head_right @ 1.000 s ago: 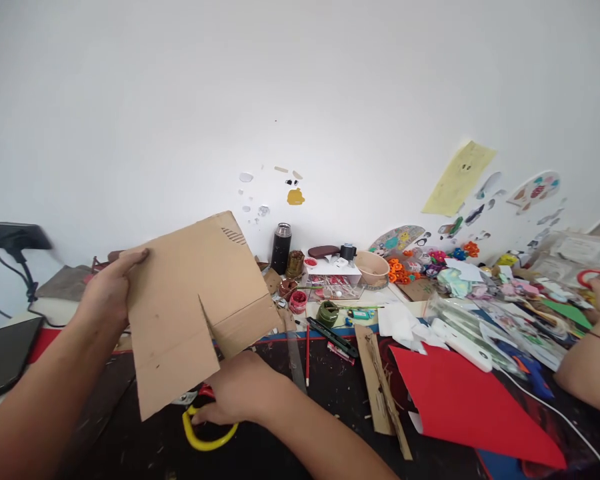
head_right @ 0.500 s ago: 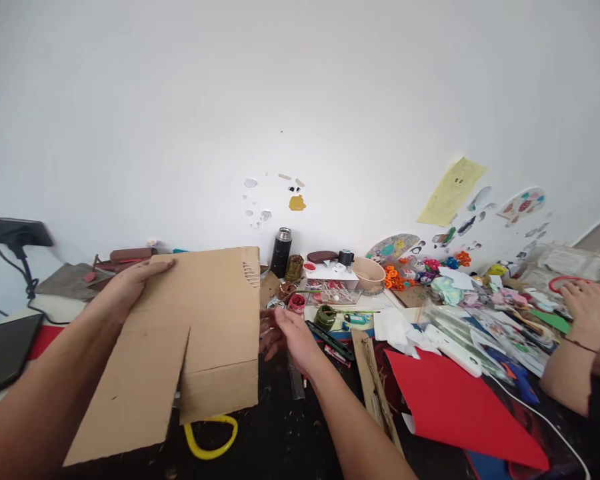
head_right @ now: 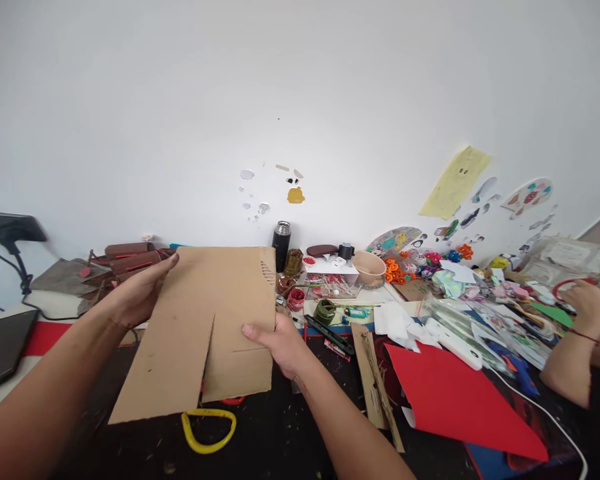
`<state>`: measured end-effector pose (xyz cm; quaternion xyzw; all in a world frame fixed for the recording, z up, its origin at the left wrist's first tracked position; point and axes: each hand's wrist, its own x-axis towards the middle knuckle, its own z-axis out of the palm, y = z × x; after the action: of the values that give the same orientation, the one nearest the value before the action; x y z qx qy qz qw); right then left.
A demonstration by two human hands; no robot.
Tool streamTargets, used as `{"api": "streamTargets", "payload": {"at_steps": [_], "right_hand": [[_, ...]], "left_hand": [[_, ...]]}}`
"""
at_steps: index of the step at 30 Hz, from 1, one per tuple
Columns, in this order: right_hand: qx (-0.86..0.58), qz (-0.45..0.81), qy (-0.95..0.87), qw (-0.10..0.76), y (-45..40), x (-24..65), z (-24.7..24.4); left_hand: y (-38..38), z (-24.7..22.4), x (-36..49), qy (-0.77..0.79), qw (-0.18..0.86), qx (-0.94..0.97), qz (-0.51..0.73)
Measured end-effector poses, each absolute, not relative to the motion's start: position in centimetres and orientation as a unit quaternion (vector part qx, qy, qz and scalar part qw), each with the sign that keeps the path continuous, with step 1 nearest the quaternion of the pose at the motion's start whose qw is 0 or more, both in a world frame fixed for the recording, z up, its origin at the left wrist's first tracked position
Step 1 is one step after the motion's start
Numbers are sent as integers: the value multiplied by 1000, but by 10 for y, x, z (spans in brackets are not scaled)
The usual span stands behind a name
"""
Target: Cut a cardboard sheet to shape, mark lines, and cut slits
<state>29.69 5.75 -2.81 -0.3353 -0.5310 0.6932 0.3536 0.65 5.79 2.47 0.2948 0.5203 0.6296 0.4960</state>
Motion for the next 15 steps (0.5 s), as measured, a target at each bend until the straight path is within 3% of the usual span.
{"api": "streamTargets", "payload": {"at_steps": [4, 15], "right_hand": [[-324, 695, -540, 347, 58, 301, -30], [-286, 678, -605, 306, 57, 303, -39]], "left_hand": [[54, 27, 14, 518, 604, 280, 537], [52, 35, 26, 561, 563, 279, 539]]}}
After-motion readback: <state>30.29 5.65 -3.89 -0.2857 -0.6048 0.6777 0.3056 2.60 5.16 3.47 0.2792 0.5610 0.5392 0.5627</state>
